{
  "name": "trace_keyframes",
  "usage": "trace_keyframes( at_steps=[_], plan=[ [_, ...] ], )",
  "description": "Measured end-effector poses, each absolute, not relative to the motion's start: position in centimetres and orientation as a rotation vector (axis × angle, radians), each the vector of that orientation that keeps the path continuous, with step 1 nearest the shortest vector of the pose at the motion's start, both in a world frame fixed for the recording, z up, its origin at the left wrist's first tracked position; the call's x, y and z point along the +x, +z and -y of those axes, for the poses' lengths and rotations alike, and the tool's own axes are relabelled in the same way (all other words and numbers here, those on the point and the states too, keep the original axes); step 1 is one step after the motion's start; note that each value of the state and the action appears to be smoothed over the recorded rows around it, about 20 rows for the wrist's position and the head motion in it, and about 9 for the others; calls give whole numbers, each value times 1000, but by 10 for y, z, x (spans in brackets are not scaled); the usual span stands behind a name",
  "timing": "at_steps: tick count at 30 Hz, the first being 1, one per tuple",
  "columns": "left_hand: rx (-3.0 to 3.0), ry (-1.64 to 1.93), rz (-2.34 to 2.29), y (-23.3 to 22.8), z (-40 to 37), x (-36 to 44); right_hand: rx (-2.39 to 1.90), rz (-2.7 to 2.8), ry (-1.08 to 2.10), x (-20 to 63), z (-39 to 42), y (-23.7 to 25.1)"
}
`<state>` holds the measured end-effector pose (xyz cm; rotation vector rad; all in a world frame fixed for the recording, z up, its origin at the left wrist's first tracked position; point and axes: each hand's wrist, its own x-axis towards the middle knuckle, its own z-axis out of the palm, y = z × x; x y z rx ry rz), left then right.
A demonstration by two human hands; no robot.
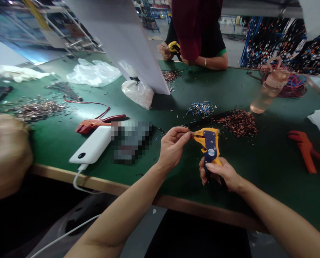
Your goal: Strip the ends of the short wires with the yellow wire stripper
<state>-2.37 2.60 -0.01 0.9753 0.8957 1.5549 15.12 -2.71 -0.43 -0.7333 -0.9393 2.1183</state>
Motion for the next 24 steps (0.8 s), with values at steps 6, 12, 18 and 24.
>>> trace_keyframes(
  at_steps=[6, 12, 18, 24],
  plan=[
    [992, 1538, -907, 1, -25, -24, -770, 966, 2061, 150, 28, -3],
    [994, 1564, -907, 0, -25, -25, -813, 1010, 1980, 147, 29, -3],
    [1009, 1559, -931, 0, -27, -25, -840, 991, 1962, 148, 27, -4],
    [1018, 1625, -986, 1, -28, -25, -798, 865, 2004, 149, 24, -6]
  ],
)
